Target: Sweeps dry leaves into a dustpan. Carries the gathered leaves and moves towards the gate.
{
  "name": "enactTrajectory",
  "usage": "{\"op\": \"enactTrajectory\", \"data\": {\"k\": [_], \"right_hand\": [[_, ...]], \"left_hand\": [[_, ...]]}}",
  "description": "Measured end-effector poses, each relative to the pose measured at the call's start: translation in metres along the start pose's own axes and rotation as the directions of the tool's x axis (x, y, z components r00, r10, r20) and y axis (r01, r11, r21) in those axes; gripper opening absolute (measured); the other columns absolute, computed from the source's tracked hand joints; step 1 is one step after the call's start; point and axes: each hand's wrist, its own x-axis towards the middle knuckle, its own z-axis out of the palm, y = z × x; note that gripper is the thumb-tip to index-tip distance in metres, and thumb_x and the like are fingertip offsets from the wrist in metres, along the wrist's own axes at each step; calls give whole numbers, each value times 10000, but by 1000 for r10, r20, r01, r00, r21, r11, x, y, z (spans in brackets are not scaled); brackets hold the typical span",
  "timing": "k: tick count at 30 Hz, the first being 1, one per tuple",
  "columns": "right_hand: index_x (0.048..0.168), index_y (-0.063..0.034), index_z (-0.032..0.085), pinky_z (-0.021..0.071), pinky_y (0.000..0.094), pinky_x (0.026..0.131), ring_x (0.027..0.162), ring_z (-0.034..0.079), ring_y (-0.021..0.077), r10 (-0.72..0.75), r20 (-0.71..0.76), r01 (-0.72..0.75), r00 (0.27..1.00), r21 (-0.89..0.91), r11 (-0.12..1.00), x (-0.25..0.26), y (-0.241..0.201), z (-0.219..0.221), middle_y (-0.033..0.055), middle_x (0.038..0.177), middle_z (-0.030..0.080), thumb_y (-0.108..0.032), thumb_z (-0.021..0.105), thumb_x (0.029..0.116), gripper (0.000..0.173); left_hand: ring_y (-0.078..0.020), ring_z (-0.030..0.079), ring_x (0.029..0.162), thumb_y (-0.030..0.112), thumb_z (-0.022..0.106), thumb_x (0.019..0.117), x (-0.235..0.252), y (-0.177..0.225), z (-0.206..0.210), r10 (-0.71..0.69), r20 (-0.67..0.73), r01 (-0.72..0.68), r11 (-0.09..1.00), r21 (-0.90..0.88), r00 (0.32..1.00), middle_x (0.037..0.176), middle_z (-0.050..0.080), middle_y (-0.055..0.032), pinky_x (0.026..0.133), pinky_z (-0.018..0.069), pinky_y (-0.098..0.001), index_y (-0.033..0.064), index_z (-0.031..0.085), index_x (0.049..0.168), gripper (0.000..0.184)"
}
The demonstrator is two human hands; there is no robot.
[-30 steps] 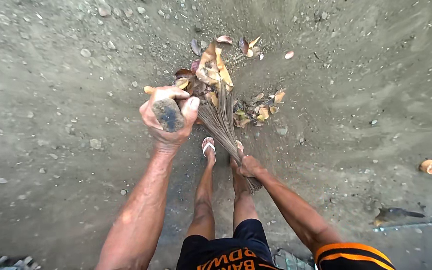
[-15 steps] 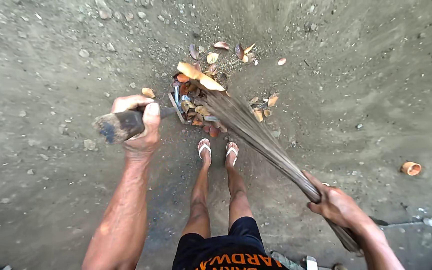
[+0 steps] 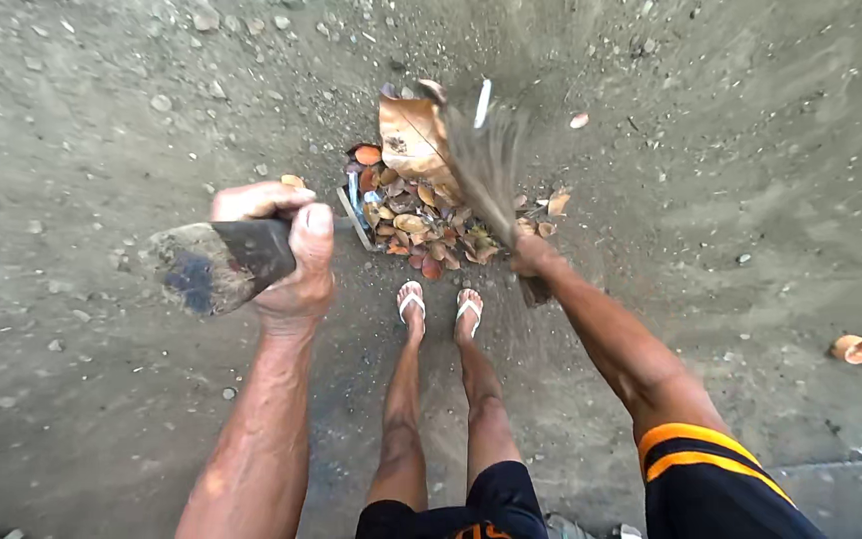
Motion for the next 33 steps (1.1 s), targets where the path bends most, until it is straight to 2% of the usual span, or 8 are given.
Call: {"op": "enactTrajectory", "data": {"k": [3,6,13,20,23,28,31,33], "right_hand": [[1630,-132,199,528,677,895,1108,661,483,-85,185,95,979,-43,995,-39,-10,37,286,1231,653,-284,790,844,995],[1663,-194,120,535,668,882,1107,666,467,-90,274,107,957,-48,993,-82,-20,66,264,1244,656,-268,755,849,1034],[1676,-268,44,564,611,864,1115,682,417,34,241,-34,970,-7,999,-141,-20,109,219,1274,658,-300,686,883,1020],[1664,-375,150,551,631,841,1035,697,420,115,204,-126,972,43,991,-277,67,102,194,1206,698,-371,742,850,1007],[1667,-326,177,546,636,868,1050,694,426,231,216,-263,949,134,955,-320,115,116,202,1223,694,-349,745,853,992],[1598,-203,351,541,634,869,995,696,402,347,165,-377,923,562,737,-291,149,149,232,1140,698,-261,821,794,933],[1504,-55,433,541,581,952,1095,673,381,383,161,-354,910,782,513,-213,102,165,245,1212,670,-230,866,795,849],[1430,4,493,538,547,969,1117,662,355,298,196,-317,934,841,439,-162,46,165,237,1219,667,-196,858,793,761]], "left_hand": [[59,612,757,317,653,993,-1,0,2,20,4,-20,1000,-5,1000,908,664,216,679,531,-171,285,634,1088,102],[59,611,780,295,652,998,-7,-2,5,44,38,-44,999,-3,998,937,669,192,701,532,-168,254,639,1095,106],[22,620,790,295,652,993,-22,5,1,-57,74,53,997,55,996,917,654,156,747,552,-210,206,626,1097,139],[-20,655,905,231,597,1010,-33,14,-40,-176,184,142,973,181,967,1034,666,86,857,570,-260,120,605,1144,174],[-53,667,939,252,608,999,-31,17,-65,-207,225,170,970,175,952,1057,666,84,897,572,-306,147,587,1155,189],[-66,658,957,327,636,976,-35,26,-84,-156,351,118,985,126,923,991,661,119,954,545,-351,237,629,1077,136],[-58,657,917,352,658,960,-44,26,-73,-82,444,37,993,108,892,922,658,90,937,546,-344,189,651,986,165],[-43,640,833,342,650,967,-48,22,-60,-29,489,-16,996,87,872,830,630,73,893,548,-317,158,632,915,192]]}}
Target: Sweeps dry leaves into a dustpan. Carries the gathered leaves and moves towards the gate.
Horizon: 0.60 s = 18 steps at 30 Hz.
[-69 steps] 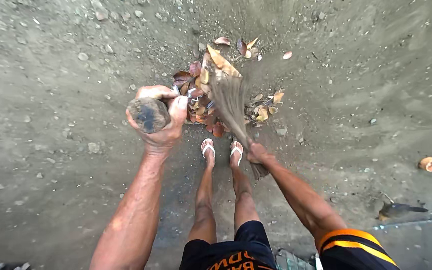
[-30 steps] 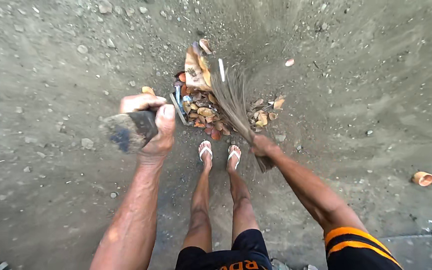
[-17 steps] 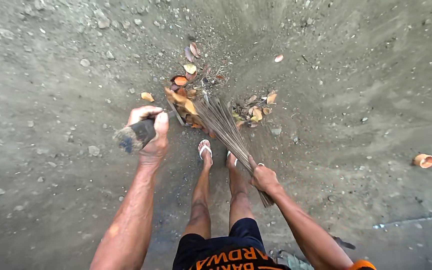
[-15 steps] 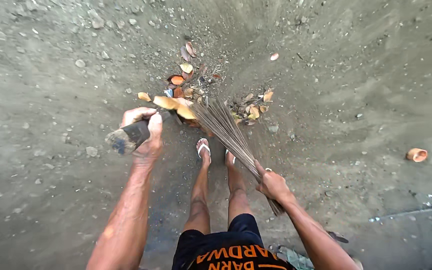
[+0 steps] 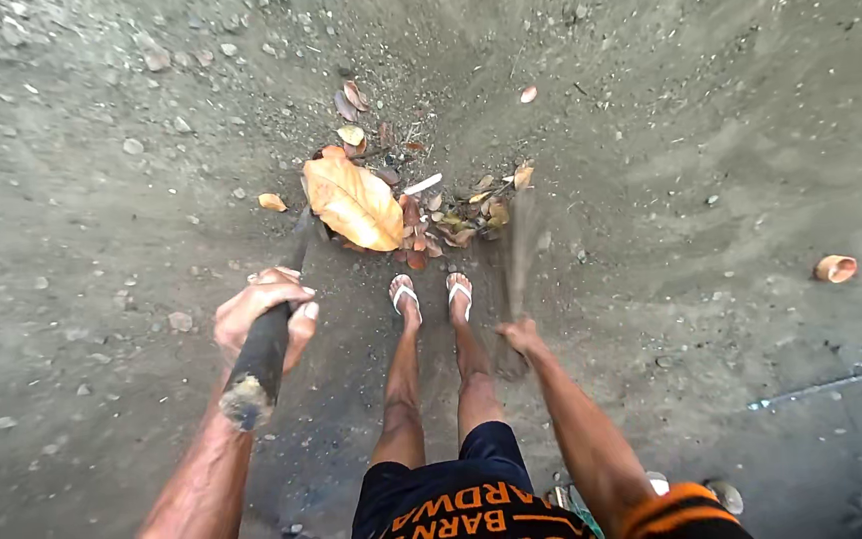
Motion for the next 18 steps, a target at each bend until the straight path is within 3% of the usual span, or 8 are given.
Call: {"op": "enactTrajectory", "data": {"k": [4,8,12,18], "right_hand": [[1491,-41,421,533,542,1001,1179,644,329,-89,245,94,965,-11,995,17,-56,95,217,1290,643,-225,862,738,892],[1505,-63,407,538,527,981,1135,664,310,-119,340,157,933,-86,984,-13,-67,114,197,1239,668,-224,833,775,860],[1533,-103,381,554,529,958,1097,686,301,-119,317,179,941,-167,970,-40,-46,99,181,1214,683,-261,830,768,901],[1589,-235,364,561,584,908,1034,706,338,-82,283,205,956,-440,874,-104,0,6,163,1158,714,-341,810,784,926]], "left_hand": [[-44,641,816,316,655,965,-2,-18,5,-11,33,11,1000,12,999,818,640,73,875,552,-312,149,644,906,177],[-36,623,804,342,619,986,11,-10,18,-45,24,44,998,50,999,787,602,54,860,541,-288,126,610,869,245],[-56,640,826,323,634,983,15,-11,25,-23,1,23,998,58,1000,806,628,18,867,550,-288,78,630,878,268],[-65,633,852,292,598,992,22,-7,21,-35,10,34,996,86,999,848,627,-32,856,541,-260,24,629,927,278]]}}
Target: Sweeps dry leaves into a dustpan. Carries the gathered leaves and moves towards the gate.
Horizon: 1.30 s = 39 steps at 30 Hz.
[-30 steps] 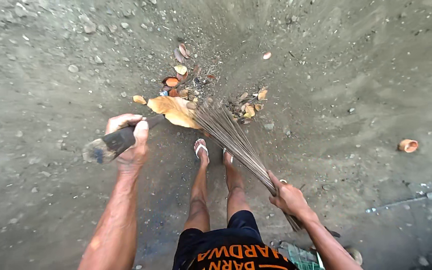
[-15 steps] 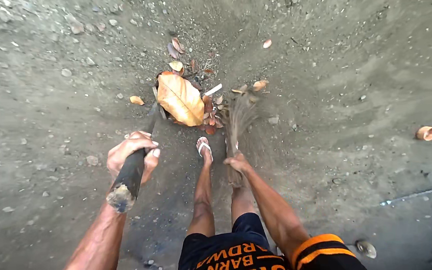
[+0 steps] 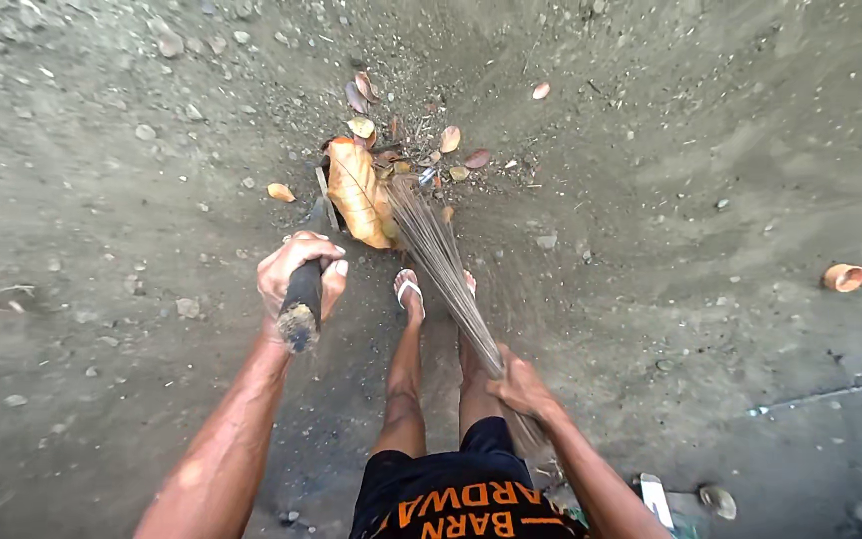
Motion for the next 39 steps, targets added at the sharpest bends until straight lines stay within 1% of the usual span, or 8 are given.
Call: {"op": "enactTrajectory", "data": {"k": [4,7,11,15,24,30,35,39], "right_hand": [[1601,-301,361,570,614,830,944,718,354,83,-113,-95,990,-110,989,-41,42,-50,159,1085,730,-347,818,759,960],[1604,-262,349,550,657,822,970,702,411,95,-244,-121,965,-93,988,-4,45,-88,209,1103,715,-313,811,777,949],[1588,-103,318,526,622,944,1134,667,418,127,-293,-171,948,-131,977,103,-19,-102,238,1235,674,-308,766,854,884],[1534,-6,352,499,600,1020,1239,613,411,-32,-81,6,996,-298,955,156,-87,-34,257,1332,616,-360,781,832,895],[1598,-126,287,558,580,912,1128,687,372,-72,-6,65,997,-350,934,100,-105,13,194,1233,685,-368,709,867,879],[1639,-228,246,552,621,878,1088,694,388,-6,-123,-33,992,-312,950,40,-48,-8,180,1213,699,-433,727,835,959],[1498,-174,484,568,551,876,991,703,292,-77,-100,92,992,151,984,-25,27,-5,151,1129,708,-283,818,738,838],[1354,-54,542,613,400,734,801,705,199,-7,-122,86,992,654,752,-52,29,63,115,1003,702,-174,801,779,642]], "left_hand": [[-60,633,848,314,586,1004,-4,-4,-2,-3,-23,3,1000,13,1000,848,624,-24,873,543,-275,36,629,941,289],[-56,629,837,301,592,1001,-6,-2,0,-1,-50,1,1000,7,999,838,619,-15,873,543,-273,42,627,929,271],[-51,631,849,284,591,1000,-7,-1,7,21,-64,-21,1000,1,998,852,620,-21,868,540,-256,41,624,938,252],[-36,629,843,275,590,1002,-2,-4,14,49,-87,-49,999,3,995,834,619,-15,888,534,-246,51,624,951,232],[-78,648,812,233,604,970,4,-7,20,78,-86,-79,997,-7,993,820,650,-79,852,547,-260,4,622,929,233],[-69,644,852,263,587,993,-2,-16,-3,58,-94,-59,998,-2,994,864,652,-57,870,545,-273,19,633,977,249],[-102,662,927,152,590,935,4,-9,-37,-22,29,22,1000,1,999,957,687,-145,915,540,-292,-79,641,1014,249],[-3,621,907,145,620,922,22,-13,-77,-42,154,51,997,-51,987,989,672,-54,882,525,-217,-58,637,1053,242]]}}
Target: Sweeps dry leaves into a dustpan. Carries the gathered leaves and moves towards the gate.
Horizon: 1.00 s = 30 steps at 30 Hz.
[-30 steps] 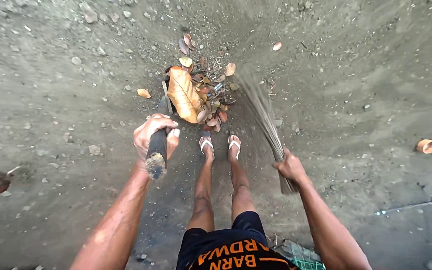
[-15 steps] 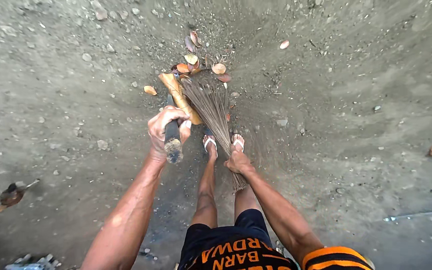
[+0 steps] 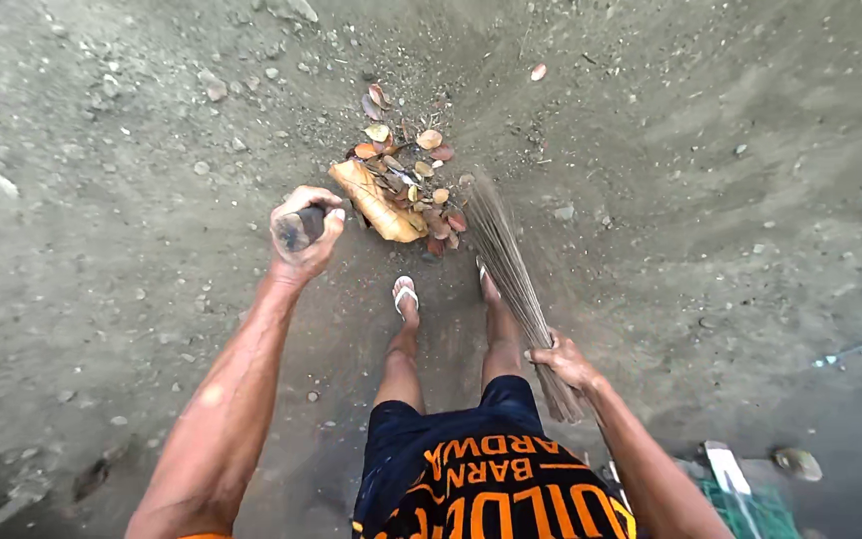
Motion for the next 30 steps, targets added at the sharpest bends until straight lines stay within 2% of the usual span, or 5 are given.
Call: {"op": "enactTrajectory", "data": {"k": [6,10,17,26,30], "right_hand": [[1292,10,540,612,389,632,706,679,231,205,-98,-79,974,700,710,31,-5,182,158,906,672,-116,679,973,371],[1204,-49,585,574,395,645,744,650,201,200,61,-142,978,895,424,102,-76,282,114,899,659,-284,587,1028,293],[944,-143,576,533,306,524,589,606,128,-125,47,-21,991,979,205,132,-202,257,17,723,625,-389,474,1045,285],[1167,8,564,582,312,554,624,657,177,-93,54,20,994,753,658,29,-124,189,122,819,676,-202,527,1058,239],[1367,-56,547,617,403,691,764,703,213,-38,-13,39,999,130,991,-17,-91,115,119,960,705,-196,767,826,600]], "left_hand": [[-194,689,912,140,591,911,7,-15,-23,172,184,-185,981,57,968,930,695,-206,924,548,-354,-99,657,974,256],[-160,673,827,150,594,915,2,-18,-11,221,180,-228,974,16,958,842,677,-148,851,556,-317,-52,662,934,214],[-137,651,796,112,607,921,-2,-26,2,283,141,-280,959,-41,949,833,668,-151,773,536,-246,-59,664,920,180],[-128,642,797,123,613,903,9,-26,-1,230,96,-230,973,-10,969,884,688,-152,774,531,-250,-59,683,974,208],[-157,672,818,178,568,939,-6,-21,-10,147,-49,-144,987,64,988,875,696,-172,792,548,-293,-60,672,948,260]]}}
